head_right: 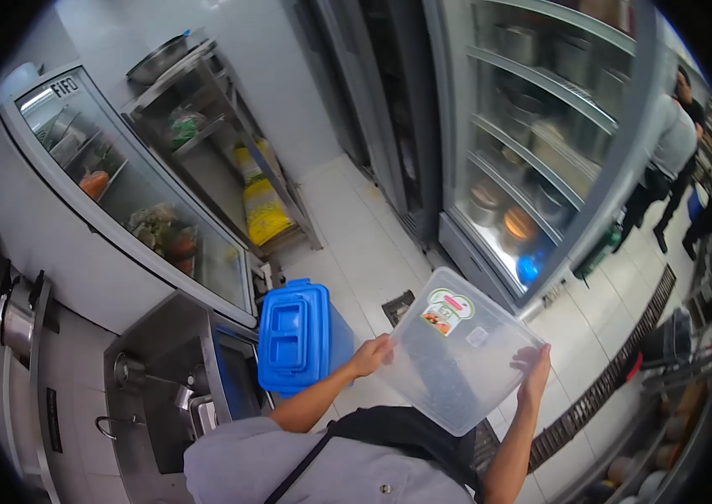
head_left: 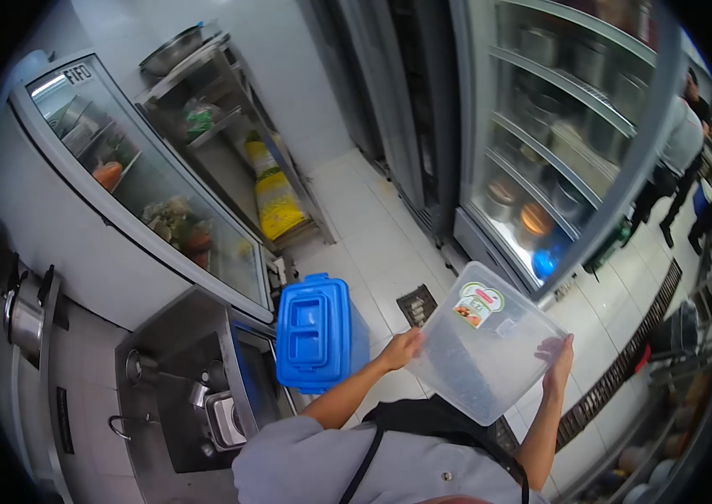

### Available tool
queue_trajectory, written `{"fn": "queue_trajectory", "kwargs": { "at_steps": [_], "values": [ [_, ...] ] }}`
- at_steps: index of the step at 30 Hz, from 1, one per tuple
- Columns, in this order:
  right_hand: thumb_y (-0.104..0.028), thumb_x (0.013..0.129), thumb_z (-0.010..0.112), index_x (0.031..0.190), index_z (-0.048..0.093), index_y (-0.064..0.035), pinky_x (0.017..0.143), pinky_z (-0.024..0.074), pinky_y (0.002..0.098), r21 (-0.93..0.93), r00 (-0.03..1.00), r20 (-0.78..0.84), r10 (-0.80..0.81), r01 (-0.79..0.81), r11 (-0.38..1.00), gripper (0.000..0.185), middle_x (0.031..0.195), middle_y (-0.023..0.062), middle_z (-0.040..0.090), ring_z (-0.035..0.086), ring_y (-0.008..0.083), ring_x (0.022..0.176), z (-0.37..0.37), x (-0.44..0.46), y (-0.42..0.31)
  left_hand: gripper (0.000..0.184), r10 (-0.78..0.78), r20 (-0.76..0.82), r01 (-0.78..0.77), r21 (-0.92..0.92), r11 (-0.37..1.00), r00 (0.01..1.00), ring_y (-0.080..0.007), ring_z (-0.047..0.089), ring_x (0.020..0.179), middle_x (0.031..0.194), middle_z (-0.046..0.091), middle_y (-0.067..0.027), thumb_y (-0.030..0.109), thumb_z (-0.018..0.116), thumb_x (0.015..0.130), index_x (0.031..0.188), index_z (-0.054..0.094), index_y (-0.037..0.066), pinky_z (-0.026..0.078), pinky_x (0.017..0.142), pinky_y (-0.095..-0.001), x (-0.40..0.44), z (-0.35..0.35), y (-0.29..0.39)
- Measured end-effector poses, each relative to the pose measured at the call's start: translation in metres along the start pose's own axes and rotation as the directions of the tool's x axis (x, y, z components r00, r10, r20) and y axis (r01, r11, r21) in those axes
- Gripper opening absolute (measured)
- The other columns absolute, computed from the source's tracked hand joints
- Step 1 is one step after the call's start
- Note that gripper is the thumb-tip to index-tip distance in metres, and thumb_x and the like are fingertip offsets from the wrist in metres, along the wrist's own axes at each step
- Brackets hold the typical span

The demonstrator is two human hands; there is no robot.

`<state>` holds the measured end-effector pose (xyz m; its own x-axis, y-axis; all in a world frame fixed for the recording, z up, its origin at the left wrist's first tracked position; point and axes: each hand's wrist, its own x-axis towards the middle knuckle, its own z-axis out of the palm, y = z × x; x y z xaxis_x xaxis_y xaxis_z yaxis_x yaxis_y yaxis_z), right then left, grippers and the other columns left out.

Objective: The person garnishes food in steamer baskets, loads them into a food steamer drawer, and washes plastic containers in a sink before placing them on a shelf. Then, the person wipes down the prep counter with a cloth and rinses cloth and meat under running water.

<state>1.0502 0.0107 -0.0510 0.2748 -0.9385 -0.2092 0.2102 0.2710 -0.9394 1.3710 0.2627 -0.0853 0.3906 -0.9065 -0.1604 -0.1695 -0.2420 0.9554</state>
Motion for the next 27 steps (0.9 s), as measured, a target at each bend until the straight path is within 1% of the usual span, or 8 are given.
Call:
{"fn": "queue_trajectory", "kwargs": {
  "at_steps": [4, 7, 10, 16, 20, 22, 24, 27],
  "values": [
    [-0.037, 0.102, 0.040, 0.121, 0.054, 0.0011, 0.064, 0.0478, 0.0278, -0.093, 0.961, 0.202, -0.187, 0.209, 0.973, 0.045, 0.080, 0.0045, 0.059, 0.056, 0.0119, 0.070, 0.122, 0.058, 0.013, 0.037, 0.044, -0.229, -0.105, -0.260, 0.960, 0.972, -0.0140, 0.058, 0.087, 0.095, 0.062, -0.0055, 0.032, 0.042, 0.102, 0.120, 0.054, 0.003, 0.047, 0.081, -0.0275, 0.052, -0.068, -0.016],
    [-0.035, 0.102, 0.041, 0.122, 0.054, 0.0023, 0.066, 0.0457, 0.0256, -0.214, 0.893, 0.386, -0.231, 0.330, 0.919, 0.044, 0.080, 0.0028, 0.058, 0.054, 0.0104, 0.071, 0.203, 0.094, 0.020, 0.038, 0.391, -0.535, -0.348, 0.184, 0.919, 0.749, -0.0108, 0.056, 0.093, 0.102, 0.061, -0.0050, 0.031, 0.041, 0.102, 0.127, 0.051, 0.004, 0.045, 0.086, -0.0251, 0.095, -0.121, 0.054],
    [-0.035, 0.102, 0.042, 0.121, 0.055, 0.0029, 0.067, 0.0456, 0.0254, -0.127, 0.847, 0.476, -0.237, 0.333, 0.934, 0.044, 0.080, 0.0018, 0.058, 0.054, 0.0100, 0.072, 0.275, 0.137, 0.023, 0.036, 0.145, -0.534, -0.234, -0.102, 0.967, 0.833, -0.0098, 0.056, 0.092, 0.103, 0.062, -0.0037, 0.029, 0.043, 0.102, 0.125, 0.054, 0.004, 0.045, 0.084, -0.0247, 0.127, -0.175, 0.070],
    [-0.026, 0.100, 0.048, 0.128, 0.049, -0.0001, 0.069, 0.0489, 0.0278, -0.078, 0.636, 0.771, -0.041, 0.159, 0.984, 0.038, 0.082, 0.0040, 0.060, 0.058, 0.0126, 0.072, 0.434, 0.225, 0.030, 0.034, -0.047, -0.779, -0.252, -0.259, 0.933, 0.625, -0.0109, 0.057, 0.092, 0.101, 0.063, -0.0044, 0.030, 0.045, 0.101, 0.118, 0.059, 0.004, 0.047, 0.082, -0.0263, 0.154, -0.264, 0.036],
    [-0.021, 0.098, 0.051, 0.133, 0.044, -0.0032, 0.071, 0.0501, 0.0289, -0.084, 0.396, 0.914, 0.090, -0.032, 0.996, 0.039, 0.087, 0.0059, 0.062, 0.060, 0.0137, 0.077, 0.508, 0.262, 0.073, 0.046, -0.234, -0.936, -0.460, -0.335, 0.822, 0.263, -0.0174, 0.062, 0.093, 0.105, 0.064, -0.0088, 0.040, 0.035, 0.103, 0.115, 0.058, 0.001, 0.050, 0.083, -0.0301, 0.147, -0.338, -0.018],
    [-0.020, 0.097, 0.054, 0.135, 0.040, -0.0053, 0.073, 0.0496, 0.0285, -0.354, 0.194, 0.912, 0.361, -0.071, 0.933, 0.043, 0.091, 0.0073, 0.064, 0.062, 0.0139, 0.081, 0.525, 0.284, 0.103, 0.052, -0.303, -0.936, -0.494, -0.351, 0.795, 0.178, -0.0211, 0.061, 0.102, 0.111, 0.062, -0.0140, 0.042, 0.032, 0.103, 0.118, 0.053, -0.003, 0.050, 0.089, -0.0340, 0.141, -0.376, -0.035],
    [-0.023, 0.096, 0.056, 0.126, 0.048, -0.0045, 0.070, 0.0499, 0.0283, -0.325, 0.227, 0.928, 0.296, 0.100, 0.941, 0.036, 0.090, 0.0068, 0.066, 0.063, 0.0141, 0.077, 0.565, 0.296, 0.119, 0.052, -0.311, -0.941, -0.489, -0.337, 0.805, 0.135, -0.0206, 0.060, 0.103, 0.112, 0.061, -0.0144, 0.041, 0.034, 0.103, 0.119, 0.053, -0.004, 0.049, 0.090, -0.0332, 0.164, -0.405, -0.018],
    [-0.023, 0.096, 0.055, 0.100, 0.060, -0.0007, 0.062, 0.0502, 0.0270, -0.335, 0.493, 0.862, 0.118, 0.379, 0.863, 0.023, 0.074, 0.0046, 0.062, 0.061, 0.0102, 0.069, 0.635, 0.303, 0.107, 0.052, -0.341, -0.936, -0.472, -0.339, 0.814, 0.084, -0.0200, 0.060, 0.102, 0.114, 0.061, -0.0139, 0.041, 0.035, 0.103, 0.120, 0.053, -0.005, 0.048, 0.089, -0.0317, 0.202, -0.473, -0.043]
  ]
}}
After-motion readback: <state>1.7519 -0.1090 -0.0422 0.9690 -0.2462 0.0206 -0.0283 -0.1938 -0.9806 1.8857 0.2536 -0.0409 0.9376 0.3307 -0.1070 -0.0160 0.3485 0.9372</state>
